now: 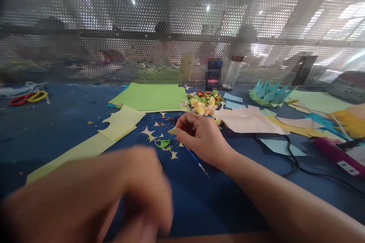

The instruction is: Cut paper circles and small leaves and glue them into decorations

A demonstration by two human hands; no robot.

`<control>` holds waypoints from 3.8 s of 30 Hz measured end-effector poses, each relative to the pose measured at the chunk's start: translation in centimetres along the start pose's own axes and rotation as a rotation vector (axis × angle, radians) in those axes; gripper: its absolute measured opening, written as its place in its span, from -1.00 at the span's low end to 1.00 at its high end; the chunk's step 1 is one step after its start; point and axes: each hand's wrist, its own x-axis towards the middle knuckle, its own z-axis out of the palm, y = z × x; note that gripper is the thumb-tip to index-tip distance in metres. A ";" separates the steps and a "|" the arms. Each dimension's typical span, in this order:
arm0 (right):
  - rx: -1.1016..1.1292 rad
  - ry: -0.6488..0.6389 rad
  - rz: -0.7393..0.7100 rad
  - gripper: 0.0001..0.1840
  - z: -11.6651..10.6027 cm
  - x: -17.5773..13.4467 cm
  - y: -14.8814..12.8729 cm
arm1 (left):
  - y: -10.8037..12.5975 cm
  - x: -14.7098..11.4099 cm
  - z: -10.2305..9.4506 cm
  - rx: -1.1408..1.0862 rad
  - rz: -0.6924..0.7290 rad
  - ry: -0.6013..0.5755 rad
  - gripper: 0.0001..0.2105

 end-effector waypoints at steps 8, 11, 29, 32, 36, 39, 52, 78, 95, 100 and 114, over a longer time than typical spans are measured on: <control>-0.030 0.098 0.049 -0.91 -0.5 0.4 0.7 | -2.7 8.7 1.9 0.171 0.508 -0.439 -0.83; -0.050 0.115 0.045 -0.91 -0.6 0.4 1.0 | -4.0 9.4 2.5 0.170 0.503 -0.464 -0.83; -0.070 0.091 -0.005 -0.91 0.3 0.2 -0.5 | -3.7 9.4 2.9 -0.577 -0.043 -0.524 -0.88; -0.075 0.089 -0.032 -0.92 0.5 0.2 -0.6 | -3.3 9.2 2.7 -0.642 -0.095 -0.521 -0.81; -0.177 0.118 -0.081 -0.92 0.7 0.3 -0.4 | -3.3 9.2 2.6 -0.749 -0.164 -0.528 -0.80; -0.222 0.140 -0.107 -0.94 0.7 0.3 -0.4 | -3.3 9.1 2.6 -0.849 -0.199 -0.557 -0.84; -0.110 0.145 -0.099 -0.93 0.8 0.0 -0.3 | -2.9 8.2 2.5 -1.093 -0.254 -0.544 -0.93; 0.401 0.042 0.195 -0.68 0.5 0.7 -0.3 | -3.8 8.6 3.3 -0.814 0.187 -0.327 -0.81; 0.256 0.053 0.118 -0.81 0.5 0.8 0.7 | -2.9 7.8 3.6 -0.918 -0.036 -0.405 -0.81; 0.230 0.072 0.117 -0.84 0.6 0.7 0.3 | -2.5 7.4 3.5 -0.938 -0.061 -0.442 -0.81; 0.211 0.074 0.110 -0.85 0.5 0.5 0.0 | -2.2 7.1 3.6 -1.112 -0.161 -0.511 -0.79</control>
